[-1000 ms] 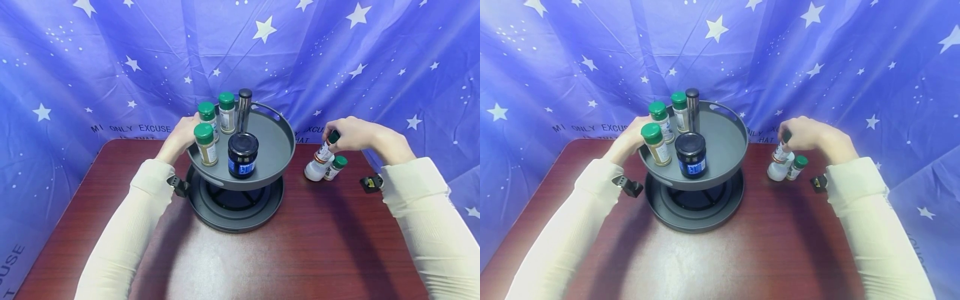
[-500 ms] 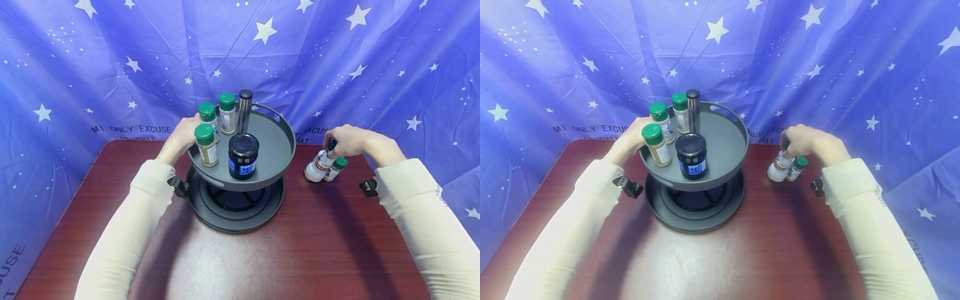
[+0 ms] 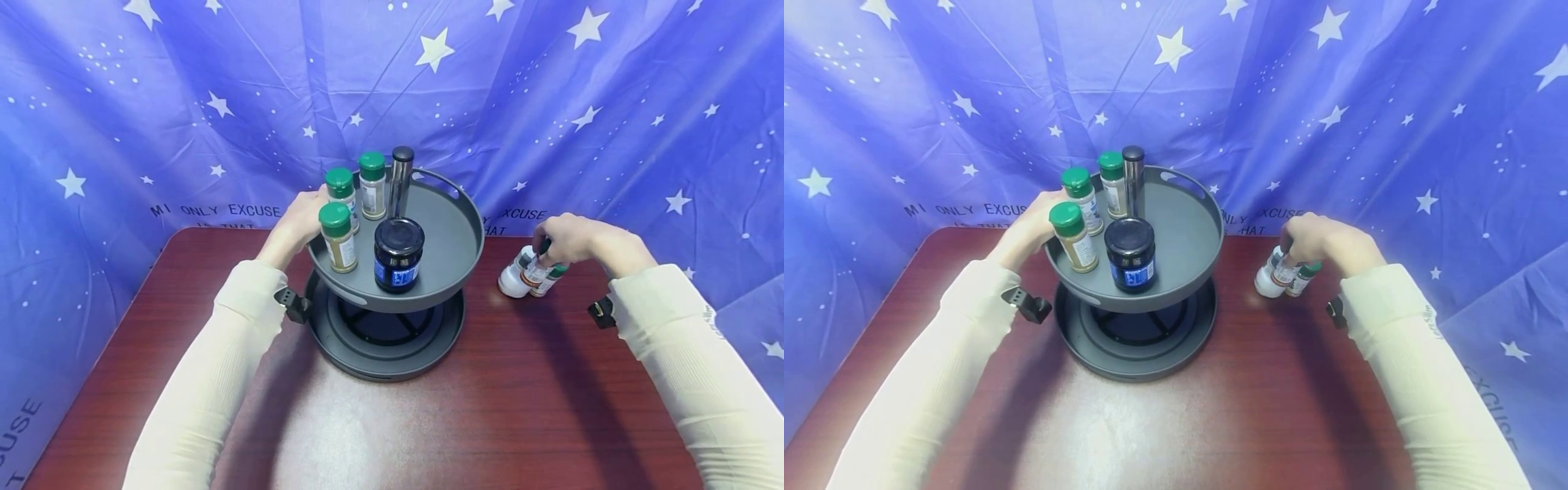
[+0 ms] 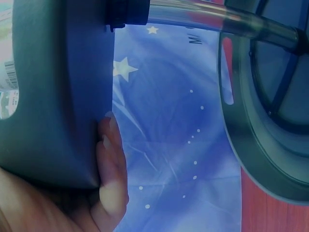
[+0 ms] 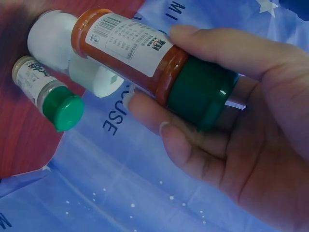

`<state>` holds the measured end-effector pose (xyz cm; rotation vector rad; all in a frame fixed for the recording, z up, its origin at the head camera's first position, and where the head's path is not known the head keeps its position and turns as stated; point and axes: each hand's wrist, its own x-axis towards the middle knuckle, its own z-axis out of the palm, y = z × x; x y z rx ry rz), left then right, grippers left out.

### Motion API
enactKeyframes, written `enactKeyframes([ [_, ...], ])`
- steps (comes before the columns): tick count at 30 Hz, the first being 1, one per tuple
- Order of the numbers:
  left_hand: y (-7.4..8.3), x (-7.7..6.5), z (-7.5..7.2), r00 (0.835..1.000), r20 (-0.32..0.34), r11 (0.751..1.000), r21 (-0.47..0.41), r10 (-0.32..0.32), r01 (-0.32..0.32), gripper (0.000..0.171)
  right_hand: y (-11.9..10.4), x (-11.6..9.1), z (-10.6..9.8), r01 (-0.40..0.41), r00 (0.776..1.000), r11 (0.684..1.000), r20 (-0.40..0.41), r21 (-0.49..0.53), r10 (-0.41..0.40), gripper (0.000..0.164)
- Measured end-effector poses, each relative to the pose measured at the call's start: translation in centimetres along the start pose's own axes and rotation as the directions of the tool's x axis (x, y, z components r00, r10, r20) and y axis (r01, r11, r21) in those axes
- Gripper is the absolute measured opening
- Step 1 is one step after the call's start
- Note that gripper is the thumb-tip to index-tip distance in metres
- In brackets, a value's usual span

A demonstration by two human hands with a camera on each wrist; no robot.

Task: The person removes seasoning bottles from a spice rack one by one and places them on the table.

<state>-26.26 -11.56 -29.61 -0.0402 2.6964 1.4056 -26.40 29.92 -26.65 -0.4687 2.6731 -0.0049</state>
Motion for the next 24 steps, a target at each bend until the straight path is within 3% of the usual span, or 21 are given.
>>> enactKeyframes([
  [7, 0.1, 0.0, 0.0, 1.0, 0.002, 1.0, 0.014, 0.007, -0.007, 0.059, 0.4, 0.3, 0.4, 0.002, 1.0, 1.0, 0.015, 0.005, -0.002, 0.029],
  [16, 0.3, -0.4, 0.0, 1.0, -0.01, 1.0, 0.025, 0.011, -0.011, 0.061, 0.6, 0.4, 1.3, 0.018, 0.999, 0.999, -0.034, -0.035, -0.019, 0.028],
  [24, 0.1, -0.2, 0.0, 1.0, -0.003, 1.0, 0.016, 0.015, -0.014, 0.06, 0.6, 0.5, 1.7, 0.006, 1.0, 0.999, 0.029, 0.036, -0.007, 0.027],
])
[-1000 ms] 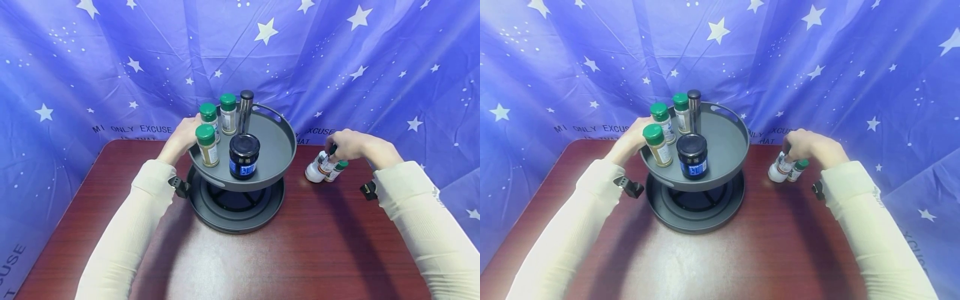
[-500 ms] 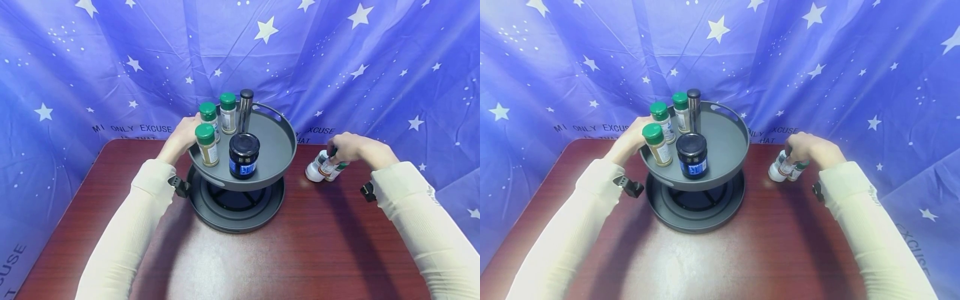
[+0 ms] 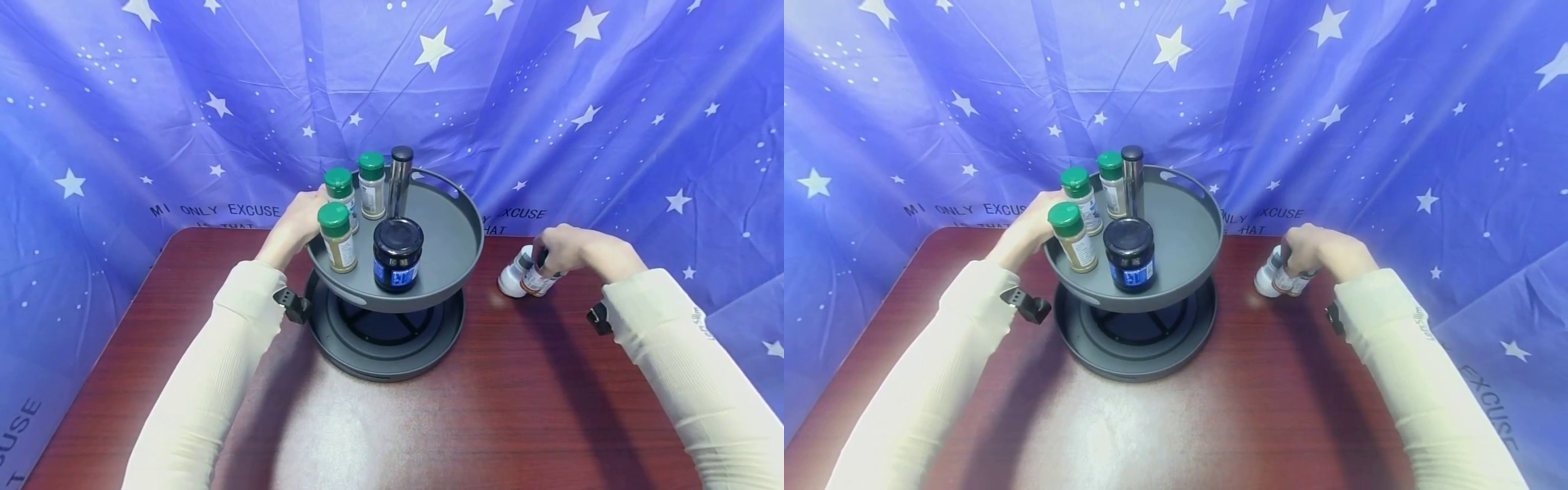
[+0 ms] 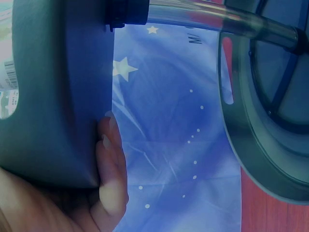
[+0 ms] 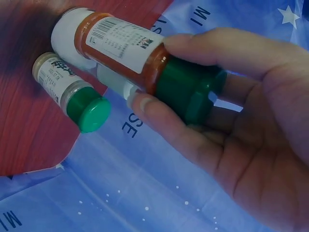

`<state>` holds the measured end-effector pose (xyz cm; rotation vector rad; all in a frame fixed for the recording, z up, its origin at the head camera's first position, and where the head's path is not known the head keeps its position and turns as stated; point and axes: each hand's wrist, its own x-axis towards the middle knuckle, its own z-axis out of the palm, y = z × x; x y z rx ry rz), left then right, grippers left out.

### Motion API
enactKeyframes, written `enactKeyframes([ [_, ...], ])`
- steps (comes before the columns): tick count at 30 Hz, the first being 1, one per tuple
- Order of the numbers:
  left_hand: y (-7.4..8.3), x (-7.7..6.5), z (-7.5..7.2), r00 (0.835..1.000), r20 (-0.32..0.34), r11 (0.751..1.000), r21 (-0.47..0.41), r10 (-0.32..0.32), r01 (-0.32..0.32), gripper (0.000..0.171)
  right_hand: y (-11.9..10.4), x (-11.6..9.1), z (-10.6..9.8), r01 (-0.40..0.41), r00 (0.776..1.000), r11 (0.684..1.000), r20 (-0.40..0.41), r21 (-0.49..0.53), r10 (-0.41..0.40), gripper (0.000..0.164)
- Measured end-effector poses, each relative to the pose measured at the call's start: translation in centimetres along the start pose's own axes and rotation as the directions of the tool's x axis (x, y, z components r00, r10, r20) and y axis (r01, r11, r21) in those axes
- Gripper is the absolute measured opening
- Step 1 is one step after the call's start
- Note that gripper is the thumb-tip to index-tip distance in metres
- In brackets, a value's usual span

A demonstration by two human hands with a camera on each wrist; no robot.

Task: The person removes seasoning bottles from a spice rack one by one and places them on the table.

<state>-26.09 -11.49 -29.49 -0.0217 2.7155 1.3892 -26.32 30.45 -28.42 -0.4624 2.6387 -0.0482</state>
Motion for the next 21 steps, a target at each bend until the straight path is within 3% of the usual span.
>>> enactKeyframes([
  [14, -0.4, 0.2, -0.1, 1.0, 0.007, 1.0, 0.026, 0.008, -0.008, 0.06, 0.1, 0.6, 1.1, 0.042, 0.998, 0.993, -0.047, -0.112, -0.047, 0.026],
  [21, -0.3, 0.2, -0.1, 1.0, 0.018, 1.0, 0.02, 0.015, -0.015, 0.061, -0.3, 0.8, 1.7, 0.011, 0.999, 0.991, -0.051, -0.134, -0.018, 0.021],
])
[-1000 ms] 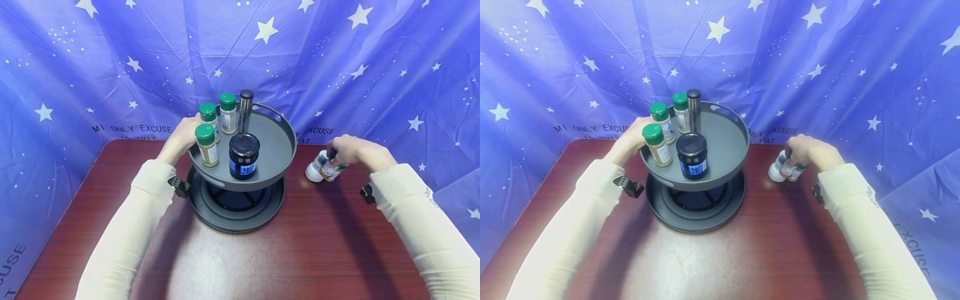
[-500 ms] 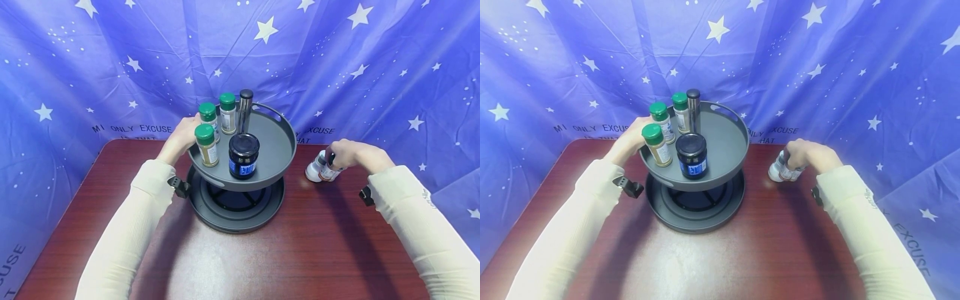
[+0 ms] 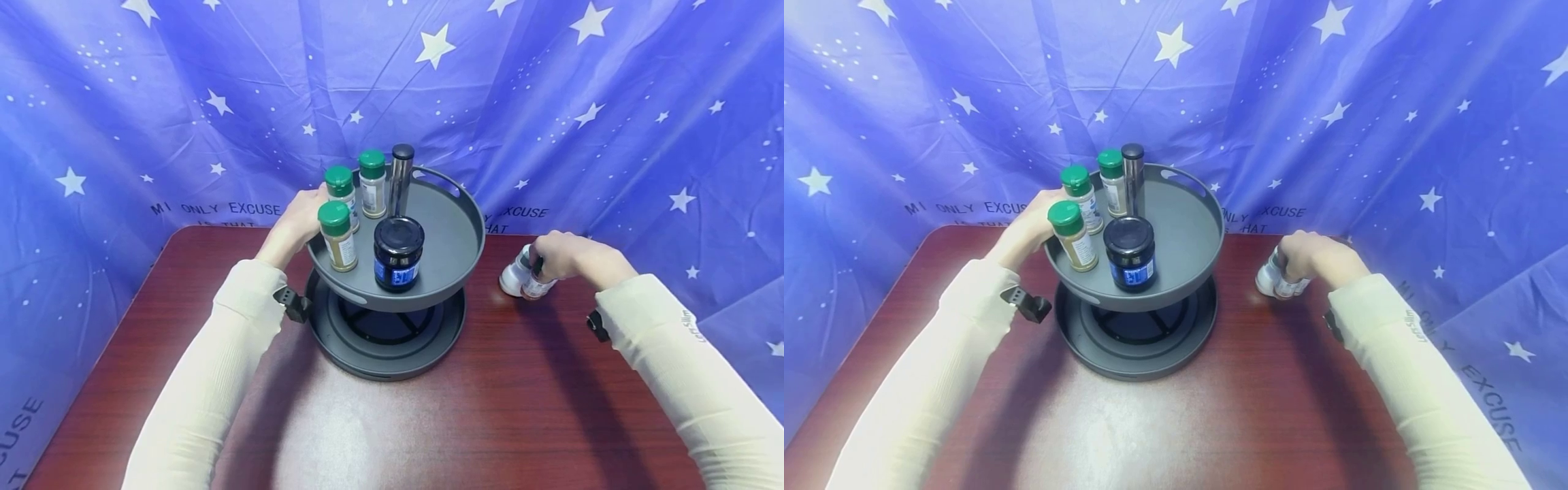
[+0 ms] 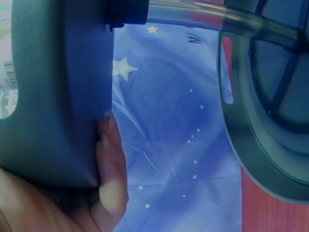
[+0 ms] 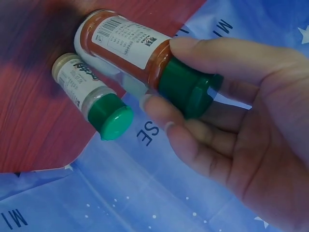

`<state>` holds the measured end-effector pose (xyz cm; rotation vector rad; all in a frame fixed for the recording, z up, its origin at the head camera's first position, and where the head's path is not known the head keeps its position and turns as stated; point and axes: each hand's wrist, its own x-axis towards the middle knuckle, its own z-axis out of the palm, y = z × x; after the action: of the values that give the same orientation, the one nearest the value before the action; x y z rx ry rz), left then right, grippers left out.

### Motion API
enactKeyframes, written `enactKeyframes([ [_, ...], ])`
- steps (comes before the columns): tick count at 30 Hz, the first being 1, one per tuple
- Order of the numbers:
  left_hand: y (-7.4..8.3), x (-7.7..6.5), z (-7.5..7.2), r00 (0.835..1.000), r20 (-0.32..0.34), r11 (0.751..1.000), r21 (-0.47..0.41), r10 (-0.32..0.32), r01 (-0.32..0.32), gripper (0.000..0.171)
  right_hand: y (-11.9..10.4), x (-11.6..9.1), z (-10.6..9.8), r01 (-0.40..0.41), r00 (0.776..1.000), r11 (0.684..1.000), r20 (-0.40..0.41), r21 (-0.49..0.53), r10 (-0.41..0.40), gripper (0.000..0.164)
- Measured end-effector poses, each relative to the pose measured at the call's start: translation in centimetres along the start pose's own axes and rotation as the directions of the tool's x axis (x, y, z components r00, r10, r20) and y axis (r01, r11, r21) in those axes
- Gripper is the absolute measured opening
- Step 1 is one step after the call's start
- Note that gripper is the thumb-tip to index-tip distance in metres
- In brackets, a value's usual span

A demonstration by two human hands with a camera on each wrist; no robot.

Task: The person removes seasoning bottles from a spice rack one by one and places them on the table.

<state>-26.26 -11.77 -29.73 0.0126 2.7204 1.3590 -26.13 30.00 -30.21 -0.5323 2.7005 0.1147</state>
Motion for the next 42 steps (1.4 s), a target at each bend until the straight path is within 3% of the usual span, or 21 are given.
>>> enactKeyframes([
  [12, -0.1, 0.0, 0.0, 1.0, -0.002, 1.0, -0.008, -0.012, 0.012, 0.061, -0.2, -0.1, 1.1, -0.068, 0.996, 0.997, 0.052, -0.022, 0.069, 0.027],
  [24, 0.1, 0.1, 0.1, 1.0, -0.009, 1.0, -0.007, -0.019, 0.019, 0.059, -0.4, 0.2, 2.1, -0.049, 0.998, 0.998, 0.042, -0.036, 0.051, 0.036],
  [31, 0.4, 0.0, 0.1, 1.0, -0.01, 1.0, -0.002, -0.016, 0.016, 0.061, -0.5, 0.4, 2.6, -0.051, 0.998, 0.997, 0.04, -0.059, 0.053, 0.027],
  [42, 0.2, 0.2, 0.1, 1.0, -0.01, 1.0, -0.011, -0.012, 0.012, 0.059, -0.7, 0.7, 3.3, -0.027, 1.0, 0.995, 0.008, -0.096, 0.028, 0.027],
])
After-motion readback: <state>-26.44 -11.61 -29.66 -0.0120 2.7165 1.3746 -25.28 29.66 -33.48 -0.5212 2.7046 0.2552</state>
